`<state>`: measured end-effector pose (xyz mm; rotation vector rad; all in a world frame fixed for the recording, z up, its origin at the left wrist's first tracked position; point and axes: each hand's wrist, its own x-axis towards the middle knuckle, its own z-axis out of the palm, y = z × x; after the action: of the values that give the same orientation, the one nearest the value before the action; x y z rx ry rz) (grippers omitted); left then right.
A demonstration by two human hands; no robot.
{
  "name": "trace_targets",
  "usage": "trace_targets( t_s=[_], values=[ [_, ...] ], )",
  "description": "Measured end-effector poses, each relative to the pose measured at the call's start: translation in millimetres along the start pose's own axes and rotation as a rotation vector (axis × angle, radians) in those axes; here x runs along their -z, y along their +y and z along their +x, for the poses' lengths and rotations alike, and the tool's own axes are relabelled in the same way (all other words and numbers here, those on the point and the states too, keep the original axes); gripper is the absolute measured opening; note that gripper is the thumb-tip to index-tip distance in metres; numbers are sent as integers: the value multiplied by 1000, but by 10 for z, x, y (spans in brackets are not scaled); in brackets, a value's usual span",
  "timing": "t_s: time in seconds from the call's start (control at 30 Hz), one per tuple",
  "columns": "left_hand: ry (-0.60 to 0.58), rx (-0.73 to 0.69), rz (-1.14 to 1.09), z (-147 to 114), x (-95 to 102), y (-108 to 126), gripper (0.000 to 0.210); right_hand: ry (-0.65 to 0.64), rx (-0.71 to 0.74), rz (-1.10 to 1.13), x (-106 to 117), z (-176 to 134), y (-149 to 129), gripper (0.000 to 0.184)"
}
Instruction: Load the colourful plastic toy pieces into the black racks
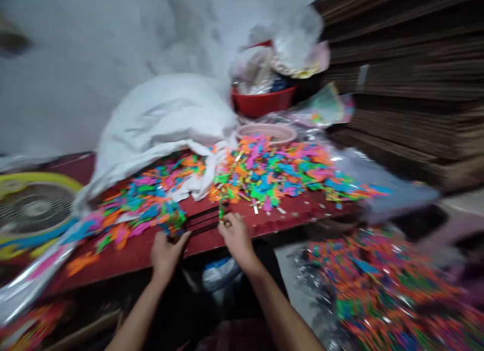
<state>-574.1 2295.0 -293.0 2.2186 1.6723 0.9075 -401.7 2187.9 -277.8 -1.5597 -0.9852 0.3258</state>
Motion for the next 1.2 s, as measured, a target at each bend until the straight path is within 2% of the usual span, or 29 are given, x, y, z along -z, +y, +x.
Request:
trace_targets(
  t_s=[0.07, 0.13, 0.23, 0.43, 0.6, 0.97, 1.2],
  values=[
    [21, 20, 56, -99, 133, -164, 42, -99, -22, 29, -156, -5, 24, 12],
    [15, -29, 41, -201, 133, -137, 38, -174, -43, 25, -280, -46, 25, 16],
    [-42, -103, -83, -312, 93, -34, 24, -221, -22, -40, -366, -82, 22, 19],
    [-169, -151, -319, -353, 152, -145, 2, -235, 29, -90, -325, -35, 27, 22],
    [-200, -188, -426, -307, 181, -215, 4, -326, 91, -89, -356, -51, 5, 23],
    [-215, -185, -432, -272, 206, -202, 3, -386, 320, -270, -408, -32, -132, 18],
    [-265, -233, -456, -228, 288, -224, 10, -406, 311, -152, -398, -2, -108, 22]
  ],
)
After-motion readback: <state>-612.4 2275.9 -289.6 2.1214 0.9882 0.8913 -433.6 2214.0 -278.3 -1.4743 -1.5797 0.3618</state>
